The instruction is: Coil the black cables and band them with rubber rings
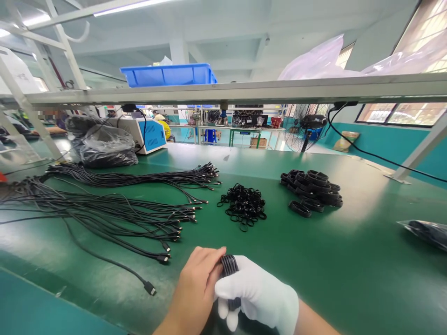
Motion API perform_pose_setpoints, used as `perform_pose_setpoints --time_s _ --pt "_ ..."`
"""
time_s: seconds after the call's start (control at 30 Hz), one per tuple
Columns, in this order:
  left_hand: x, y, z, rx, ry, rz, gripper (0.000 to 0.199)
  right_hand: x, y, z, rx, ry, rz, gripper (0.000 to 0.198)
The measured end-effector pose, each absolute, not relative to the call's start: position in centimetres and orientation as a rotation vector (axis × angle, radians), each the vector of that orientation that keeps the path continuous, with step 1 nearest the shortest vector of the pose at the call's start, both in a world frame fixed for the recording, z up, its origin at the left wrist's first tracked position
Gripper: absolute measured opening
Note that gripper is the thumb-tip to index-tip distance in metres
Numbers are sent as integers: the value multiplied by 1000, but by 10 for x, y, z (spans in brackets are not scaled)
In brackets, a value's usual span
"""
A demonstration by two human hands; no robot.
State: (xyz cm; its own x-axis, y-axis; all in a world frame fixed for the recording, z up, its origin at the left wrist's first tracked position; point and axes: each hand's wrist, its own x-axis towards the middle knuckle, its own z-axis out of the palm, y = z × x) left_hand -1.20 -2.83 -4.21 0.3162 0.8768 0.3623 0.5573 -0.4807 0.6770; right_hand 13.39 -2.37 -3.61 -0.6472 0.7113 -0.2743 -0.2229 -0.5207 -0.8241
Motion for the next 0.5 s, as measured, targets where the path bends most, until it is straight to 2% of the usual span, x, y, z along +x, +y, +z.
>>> perform_pose_setpoints --time_s 0.37,0.5 --pt "-12 -27 -40 2080 1367 1004 33 135 -23 -29 -860 -1098 2148 12" --pt "-15 13 -19 1855 1278 751 31 144 -23 -25 -819 -1096 2244 29"
